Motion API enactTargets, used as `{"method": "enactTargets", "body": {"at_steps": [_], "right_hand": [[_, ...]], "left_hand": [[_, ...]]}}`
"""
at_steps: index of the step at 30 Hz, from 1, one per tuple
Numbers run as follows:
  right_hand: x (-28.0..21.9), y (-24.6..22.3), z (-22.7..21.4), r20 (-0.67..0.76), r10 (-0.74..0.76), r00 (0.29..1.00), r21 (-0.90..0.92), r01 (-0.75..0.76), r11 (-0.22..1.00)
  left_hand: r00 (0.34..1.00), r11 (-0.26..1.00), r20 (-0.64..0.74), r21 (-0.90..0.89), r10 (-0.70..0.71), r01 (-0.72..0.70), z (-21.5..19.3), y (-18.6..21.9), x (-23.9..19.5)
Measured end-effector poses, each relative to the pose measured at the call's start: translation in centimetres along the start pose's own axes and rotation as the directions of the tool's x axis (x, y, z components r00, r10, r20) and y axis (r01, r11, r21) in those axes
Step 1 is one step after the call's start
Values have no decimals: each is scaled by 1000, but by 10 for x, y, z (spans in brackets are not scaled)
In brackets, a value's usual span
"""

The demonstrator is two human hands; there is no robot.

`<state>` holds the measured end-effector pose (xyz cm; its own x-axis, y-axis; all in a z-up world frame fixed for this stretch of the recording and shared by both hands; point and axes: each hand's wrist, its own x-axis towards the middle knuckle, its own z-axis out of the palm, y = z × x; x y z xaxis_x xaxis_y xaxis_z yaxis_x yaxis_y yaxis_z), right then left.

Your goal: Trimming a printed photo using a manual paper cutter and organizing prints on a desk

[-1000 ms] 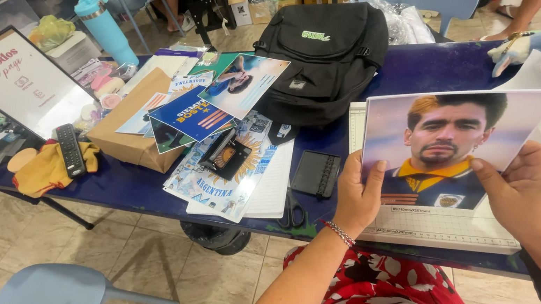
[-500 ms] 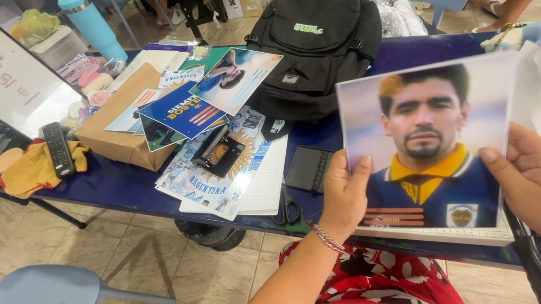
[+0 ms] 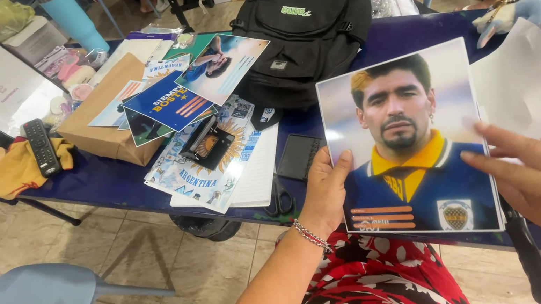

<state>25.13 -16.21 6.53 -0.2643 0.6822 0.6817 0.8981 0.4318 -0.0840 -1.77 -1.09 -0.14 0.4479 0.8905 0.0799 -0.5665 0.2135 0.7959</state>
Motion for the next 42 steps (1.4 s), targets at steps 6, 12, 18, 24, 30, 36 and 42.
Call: {"method": "enactTargets", "body": {"at_steps": [6, 12, 18, 24, 30, 36, 42], "right_hand": [[19, -33, -27, 65, -299, 952, -250, 305, 919], [26, -60, -33, 121, -336, 934, 24, 335, 942], [-14, -34, -23, 179, -210, 961, 118, 191, 975], [-29, -19, -18, 167, -161, 973, 121, 142, 982], [-7, -43, 17, 352, -558, 752, 72, 572, 817], [-1, -55, 12, 303, -497, 813, 142, 477, 867], [-2, -64, 4, 266, -355, 896, 225, 300, 927]], "left_hand": [[963, 966, 85, 62, -257, 252, -24, 9, 4], [839, 832, 357, -230, -410, 505, -28, 39, -20], [859, 838, 96, -188, -504, 513, -66, 21, -20], [848, 848, 233, -133, -477, 514, -95, 6, -20], [842, 826, 144, -168, -519, 538, -105, -4, -21], [833, 799, 200, -239, -516, 553, -106, -7, -25], [820, 767, 258, -296, -510, 570, -106, -8, -29]]}}
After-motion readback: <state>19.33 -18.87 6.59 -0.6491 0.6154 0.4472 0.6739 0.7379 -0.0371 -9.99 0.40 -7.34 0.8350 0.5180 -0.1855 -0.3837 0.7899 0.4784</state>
